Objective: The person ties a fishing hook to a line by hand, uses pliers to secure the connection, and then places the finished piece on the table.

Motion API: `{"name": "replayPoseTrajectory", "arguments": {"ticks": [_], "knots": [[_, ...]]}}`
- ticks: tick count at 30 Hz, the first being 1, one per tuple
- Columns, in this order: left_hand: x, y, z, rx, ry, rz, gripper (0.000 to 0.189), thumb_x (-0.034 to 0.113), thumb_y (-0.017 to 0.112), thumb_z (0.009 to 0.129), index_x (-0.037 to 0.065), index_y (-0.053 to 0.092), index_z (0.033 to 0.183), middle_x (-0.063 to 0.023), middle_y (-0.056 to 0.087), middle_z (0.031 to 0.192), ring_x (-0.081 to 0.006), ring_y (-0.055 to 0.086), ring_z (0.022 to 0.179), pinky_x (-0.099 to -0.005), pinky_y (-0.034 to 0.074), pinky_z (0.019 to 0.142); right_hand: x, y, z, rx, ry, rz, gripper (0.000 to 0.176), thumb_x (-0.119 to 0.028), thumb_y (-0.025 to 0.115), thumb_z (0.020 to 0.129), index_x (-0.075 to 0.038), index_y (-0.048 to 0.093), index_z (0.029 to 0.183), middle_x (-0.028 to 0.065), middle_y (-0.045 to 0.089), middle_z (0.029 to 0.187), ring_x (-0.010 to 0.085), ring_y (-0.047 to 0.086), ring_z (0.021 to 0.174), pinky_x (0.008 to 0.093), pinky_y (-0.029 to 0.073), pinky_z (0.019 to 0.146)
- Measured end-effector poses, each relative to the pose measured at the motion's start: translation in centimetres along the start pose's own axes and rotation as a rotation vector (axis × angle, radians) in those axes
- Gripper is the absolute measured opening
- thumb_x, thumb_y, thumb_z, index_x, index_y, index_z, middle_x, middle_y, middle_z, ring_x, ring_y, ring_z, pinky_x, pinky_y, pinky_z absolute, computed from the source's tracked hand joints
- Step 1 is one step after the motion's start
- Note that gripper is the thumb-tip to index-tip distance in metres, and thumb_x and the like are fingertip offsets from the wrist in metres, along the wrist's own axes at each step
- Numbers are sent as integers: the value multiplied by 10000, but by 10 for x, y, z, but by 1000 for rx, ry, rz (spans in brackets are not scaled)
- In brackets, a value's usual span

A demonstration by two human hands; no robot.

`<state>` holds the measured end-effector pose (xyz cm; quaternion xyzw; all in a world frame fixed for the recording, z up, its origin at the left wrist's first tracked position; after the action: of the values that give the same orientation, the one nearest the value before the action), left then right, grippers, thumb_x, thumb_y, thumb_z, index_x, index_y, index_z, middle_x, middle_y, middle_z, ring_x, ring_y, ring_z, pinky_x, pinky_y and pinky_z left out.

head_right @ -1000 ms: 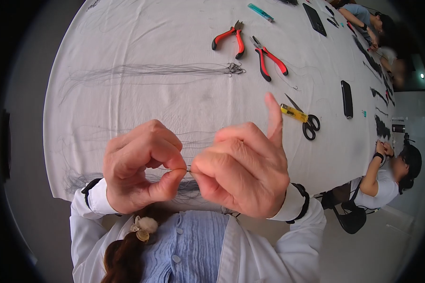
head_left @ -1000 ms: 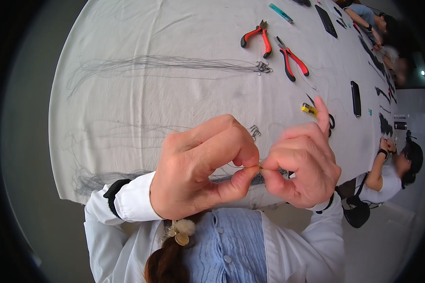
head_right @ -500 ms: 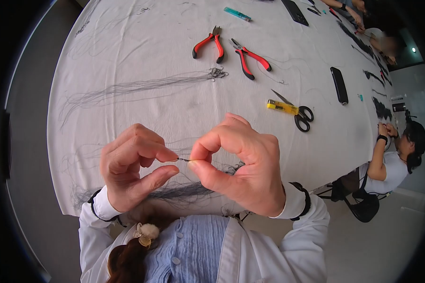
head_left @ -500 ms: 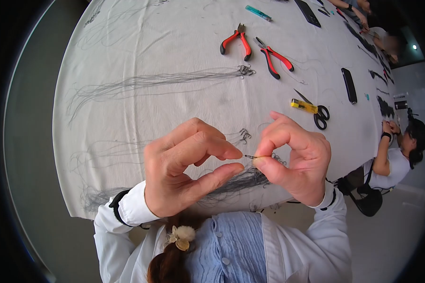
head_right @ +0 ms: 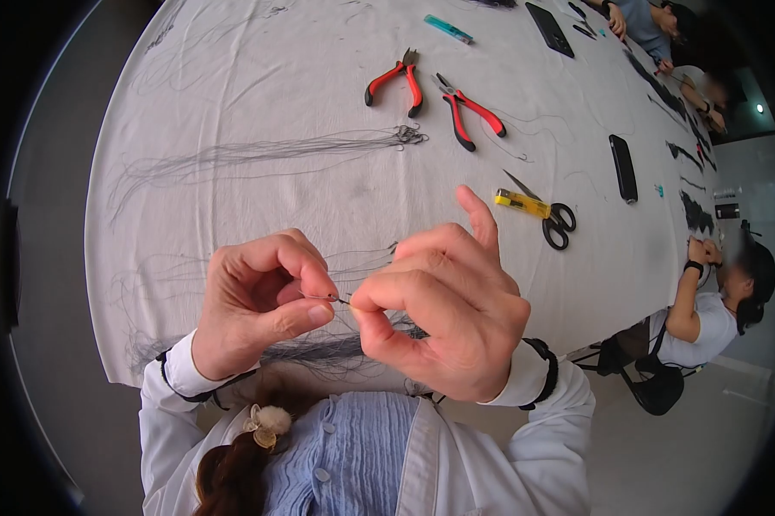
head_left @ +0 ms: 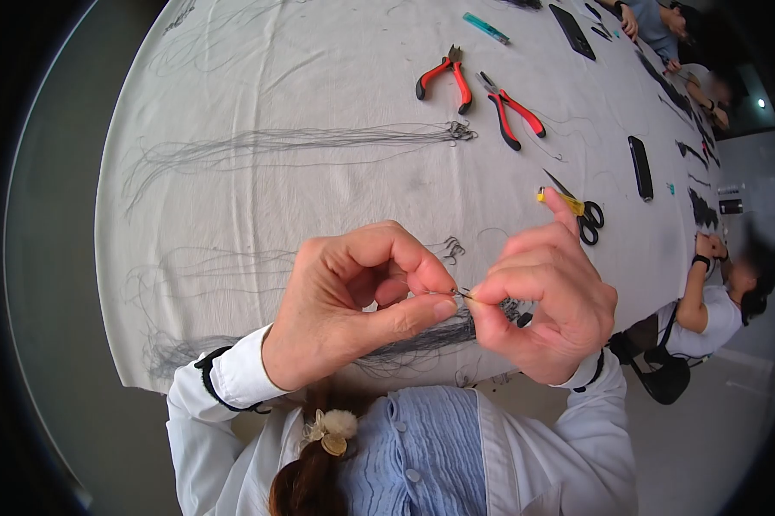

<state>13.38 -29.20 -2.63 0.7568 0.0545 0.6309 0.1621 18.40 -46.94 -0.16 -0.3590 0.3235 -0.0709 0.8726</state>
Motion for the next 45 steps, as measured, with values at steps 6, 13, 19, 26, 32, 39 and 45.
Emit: {"name": "replayPoseTrajectory", "arguments": {"ticks": [6, 13, 19, 26, 32, 39, 45], "knots": [[-5, -1, 0, -13, 19, -7, 108, 20, 685, 747, 14, 592, 800, 5, 559, 766, -37, 418, 651, -184, 337, 577, -1, 2, -5, 36, -189, -197, 169, -39, 685, 511, -112, 606, 641, -26, 553, 634, 140, 552, 639, 624, 219, 1003], [5, -1, -4, -40, 343, 463, 98, 15, 656, 730, 24, 561, 755, -44, 540, 765, -92, 467, 642, -225, 363, 535, -4, 6, -8, 73, -247, -268, 175, -46, 678, 540, -108, 597, 682, -28, 533, 637, 135, 552, 650, 644, 222, 990], [-2, -2, 2, -78, 761, 673, 143, 18, 692, 699, 35, 569, 769, -70, 545, 757, -154, 499, 600, -239, 379, 493, 0, -5, 2, -327, 192, 364, 82, -30, 642, 689, -60, 579, 733, -22, 550, 674, 124, 536, 660, 407, 414, 846], [-5, -4, 5, -140, 1053, 1063, 203, 4, 731, 651, 25, 601, 805, -73, 543, 777, -155, 512, 601, -260, 401, 455, 22, 9, -12, -625, 1090, 1423, 145, -72, 607, 784, 39, 580, 873, 18, 579, 779, 64, 512, 721, 196, 417, 680], [0, -8, 11, -109, 639, 698, 204, 73, 752, 672, 13, 630, 824, -65, 574, 814, -140, 550, 678, -277, 459, 567, 12, -6, -10, -382, 778, 987, 85, -56, 634, 751, 3, 603, 805, 7, 594, 737, 56, 533, 713, 201, 423, 670], [-9, -9, 9, -121, 367, 392, 108, 43, 712, 723, 46, 632, 796, -16, 576, 789, -65, 416, 592, -211, 313, 504, 8, -5, -7, -247, 489, 629, 54, -16, 656, 686, -32, 610, 709, 17, 609, 680, 70, 548, 636, 218, 420, 616], [-10, -9, 8, -115, 227, 161, 62, 21, 671, 752, 44, 629, 792, 4, 568, 786, -37, 392, 621, -200, 304, 538, 8, -5, -2, -210, 330, 423, 118, 17, 664, 619, -61, 594, 671, 2, 592, 627, 105, 521, 579, 242, 408, 635]]}}
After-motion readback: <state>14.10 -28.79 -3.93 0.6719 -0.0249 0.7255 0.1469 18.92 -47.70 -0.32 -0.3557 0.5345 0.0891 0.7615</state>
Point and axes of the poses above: each hand's wrist, its own z-axis towards the middle knuckle, its own y-axis out of the palm, x = y × z, the point moved 1 cm from there along z, towards the middle knuckle
